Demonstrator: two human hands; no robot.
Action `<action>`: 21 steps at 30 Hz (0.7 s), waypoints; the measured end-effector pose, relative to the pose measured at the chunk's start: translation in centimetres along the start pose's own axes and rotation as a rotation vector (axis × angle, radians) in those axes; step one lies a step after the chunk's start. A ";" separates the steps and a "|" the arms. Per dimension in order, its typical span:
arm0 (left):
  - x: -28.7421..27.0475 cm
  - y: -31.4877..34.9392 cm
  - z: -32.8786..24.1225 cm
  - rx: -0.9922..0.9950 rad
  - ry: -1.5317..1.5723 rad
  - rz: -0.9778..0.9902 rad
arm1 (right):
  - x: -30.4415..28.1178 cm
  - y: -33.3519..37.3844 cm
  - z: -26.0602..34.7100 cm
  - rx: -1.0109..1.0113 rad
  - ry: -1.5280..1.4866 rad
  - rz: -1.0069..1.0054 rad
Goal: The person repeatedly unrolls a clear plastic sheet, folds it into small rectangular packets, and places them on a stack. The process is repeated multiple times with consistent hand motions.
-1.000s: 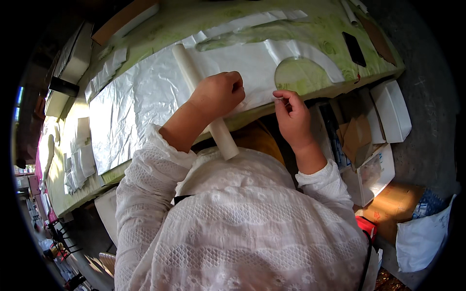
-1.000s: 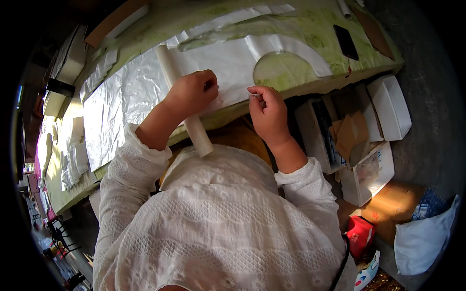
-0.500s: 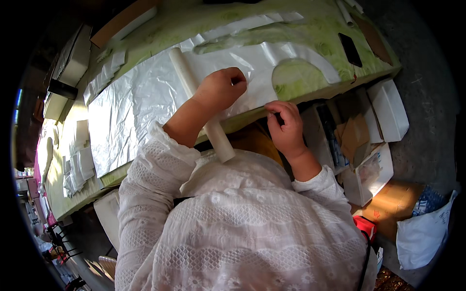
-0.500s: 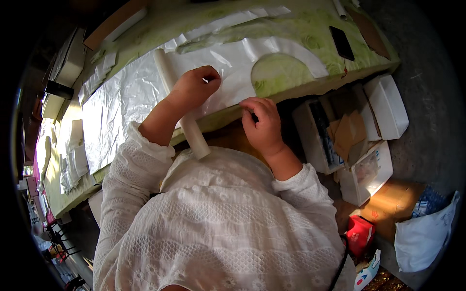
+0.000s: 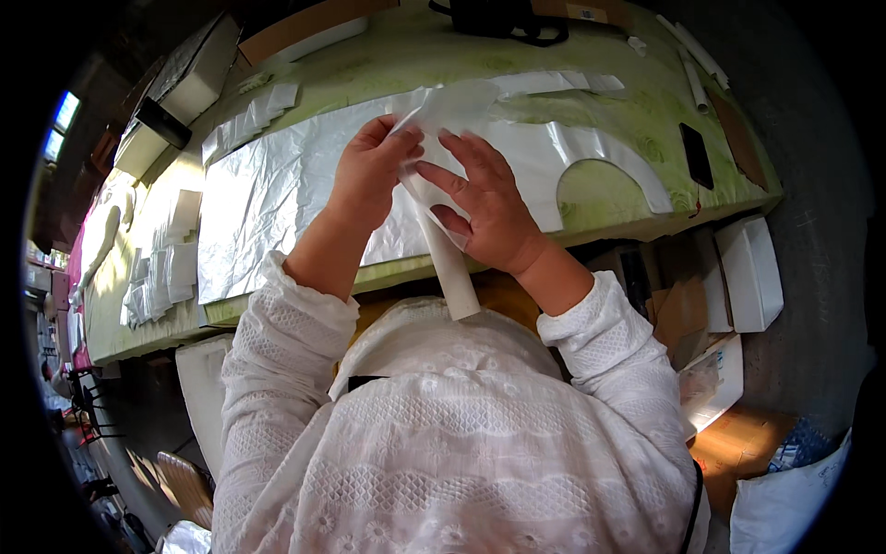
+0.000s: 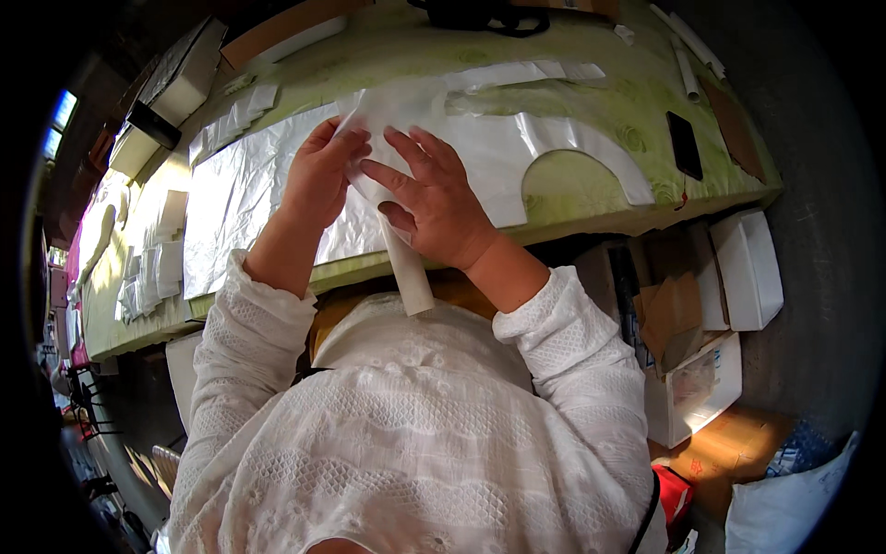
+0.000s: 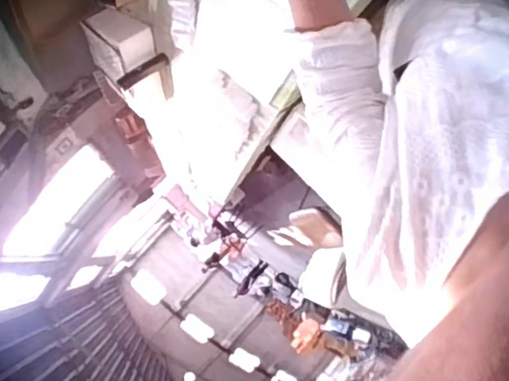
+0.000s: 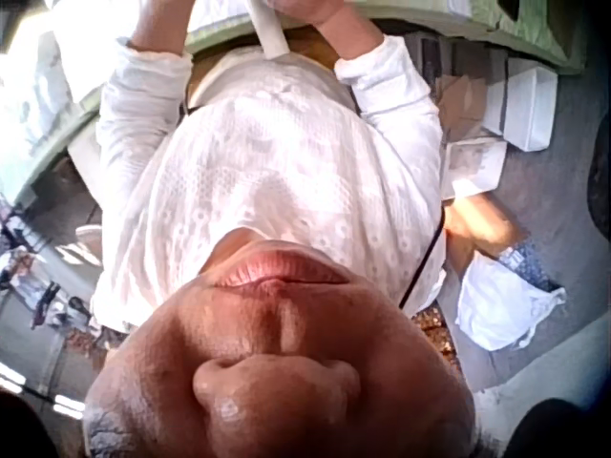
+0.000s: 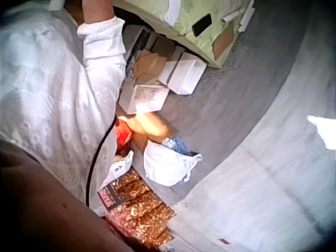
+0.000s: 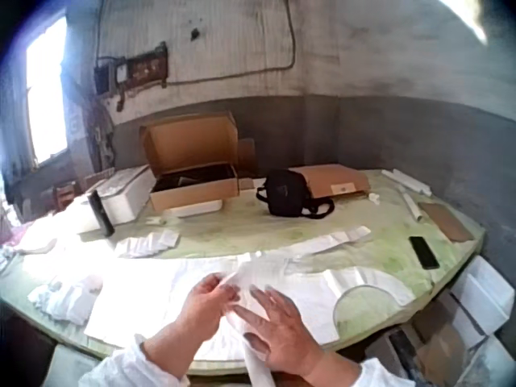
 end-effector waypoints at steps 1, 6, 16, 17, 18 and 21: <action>-2.8 0.0 -0.6 0.004 -0.059 -0.073 | 0.1 0.7 -0.6 0.041 -0.036 -0.006; -19.1 0.5 -2.1 -0.022 -0.661 -0.337 | 1.7 4.5 -2.6 0.215 -0.225 0.060; -7.5 4.4 -2.3 0.629 -1.242 0.234 | 4.1 7.6 4.4 0.073 -0.306 0.291; -7.1 4.3 -0.8 0.538 -1.203 0.258 | 4.1 7.6 4.7 0.066 -0.303 0.285; -7.1 4.3 0.7 0.447 -1.163 0.280 | 4.2 7.6 5.0 0.060 -0.300 0.279; -6.2 4.3 1.9 0.450 -1.361 0.304 | 4.7 7.8 5.0 0.085 -0.279 0.267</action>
Point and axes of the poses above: each hand's wrist, its own y-axis away from the middle knuckle, its own x-axis out of the palm, z = x × y, the point moved 9 cm from there along -y, towards the middle knuckle, and after that the axes turned 8 degrees about x, right-handed, at the moved point
